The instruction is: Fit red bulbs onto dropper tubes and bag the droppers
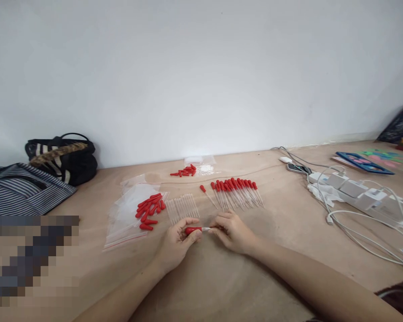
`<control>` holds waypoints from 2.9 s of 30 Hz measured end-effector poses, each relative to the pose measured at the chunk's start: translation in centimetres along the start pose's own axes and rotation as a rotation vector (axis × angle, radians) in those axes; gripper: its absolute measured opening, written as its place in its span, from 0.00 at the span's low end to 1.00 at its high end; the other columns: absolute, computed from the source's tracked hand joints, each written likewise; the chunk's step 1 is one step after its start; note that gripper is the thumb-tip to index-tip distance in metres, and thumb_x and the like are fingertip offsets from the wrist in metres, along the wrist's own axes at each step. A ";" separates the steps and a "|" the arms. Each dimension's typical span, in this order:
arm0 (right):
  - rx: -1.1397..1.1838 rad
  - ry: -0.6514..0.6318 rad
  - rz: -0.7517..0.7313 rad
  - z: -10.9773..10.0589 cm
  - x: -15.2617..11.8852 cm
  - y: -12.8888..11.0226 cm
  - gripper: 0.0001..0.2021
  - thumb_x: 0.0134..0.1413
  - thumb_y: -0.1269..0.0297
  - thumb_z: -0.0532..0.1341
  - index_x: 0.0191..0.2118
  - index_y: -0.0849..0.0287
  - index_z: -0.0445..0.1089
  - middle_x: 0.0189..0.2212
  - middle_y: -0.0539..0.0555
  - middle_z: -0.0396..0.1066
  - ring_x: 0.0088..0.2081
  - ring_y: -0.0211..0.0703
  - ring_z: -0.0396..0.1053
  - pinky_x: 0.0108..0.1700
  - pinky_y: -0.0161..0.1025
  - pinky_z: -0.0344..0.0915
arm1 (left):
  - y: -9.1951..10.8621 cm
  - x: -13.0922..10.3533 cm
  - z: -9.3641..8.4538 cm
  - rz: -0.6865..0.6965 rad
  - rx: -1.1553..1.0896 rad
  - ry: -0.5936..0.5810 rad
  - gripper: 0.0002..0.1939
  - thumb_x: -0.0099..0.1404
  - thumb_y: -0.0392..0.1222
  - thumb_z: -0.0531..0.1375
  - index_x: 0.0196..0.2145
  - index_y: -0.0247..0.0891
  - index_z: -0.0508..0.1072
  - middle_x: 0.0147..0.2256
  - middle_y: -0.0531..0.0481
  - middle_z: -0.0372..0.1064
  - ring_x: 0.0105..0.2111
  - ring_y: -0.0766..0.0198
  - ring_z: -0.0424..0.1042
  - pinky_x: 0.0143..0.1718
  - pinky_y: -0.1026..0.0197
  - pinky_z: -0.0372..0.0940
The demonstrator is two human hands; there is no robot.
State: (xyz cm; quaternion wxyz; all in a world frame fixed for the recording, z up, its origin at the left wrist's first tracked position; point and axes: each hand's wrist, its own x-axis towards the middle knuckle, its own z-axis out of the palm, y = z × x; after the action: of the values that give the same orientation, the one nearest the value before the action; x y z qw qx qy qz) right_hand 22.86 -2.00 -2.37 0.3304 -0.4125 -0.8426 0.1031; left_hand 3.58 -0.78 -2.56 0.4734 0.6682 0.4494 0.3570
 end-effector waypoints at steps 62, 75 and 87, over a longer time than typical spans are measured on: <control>-0.100 0.145 0.424 -1.0 4.7 0.8 0.07 0.51 0.66 0.53 0.25 0.60 0.64 0.25 0.51 0.69 0.30 0.40 0.64 0.38 0.40 0.52 | 3.5 -0.2 -13.8 -0.102 0.802 -0.195 0.07 0.52 0.43 0.56 0.29 0.38 0.65 0.25 0.53 0.64 0.25 0.62 0.63 0.26 0.64 0.57; 0.087 0.076 0.041 -0.3 -1.0 1.2 0.11 0.54 0.75 0.49 0.40 0.57 0.63 0.31 0.52 0.68 0.33 0.40 0.65 0.37 0.38 0.57 | 0.5 0.5 -0.1 0.090 0.092 -0.149 0.09 0.57 0.43 0.55 0.33 0.37 0.68 0.28 0.51 0.66 0.30 0.64 0.67 0.33 0.62 0.64; 0.049 -0.003 0.006 0.5 -1.0 0.3 0.14 0.55 0.75 0.48 0.44 0.58 0.62 0.32 0.53 0.68 0.33 0.38 0.64 0.36 0.37 0.53 | 0.2 0.7 -0.5 0.119 0.108 -0.139 0.09 0.57 0.41 0.55 0.35 0.36 0.69 0.31 0.49 0.69 0.32 0.62 0.68 0.36 0.61 0.64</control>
State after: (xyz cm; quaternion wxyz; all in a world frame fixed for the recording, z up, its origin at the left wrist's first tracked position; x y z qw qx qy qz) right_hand 23.21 -2.52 -3.40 0.3386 -0.4067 -0.8392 0.1254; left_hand 3.39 -0.01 -2.18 0.4445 0.7416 0.3934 0.3126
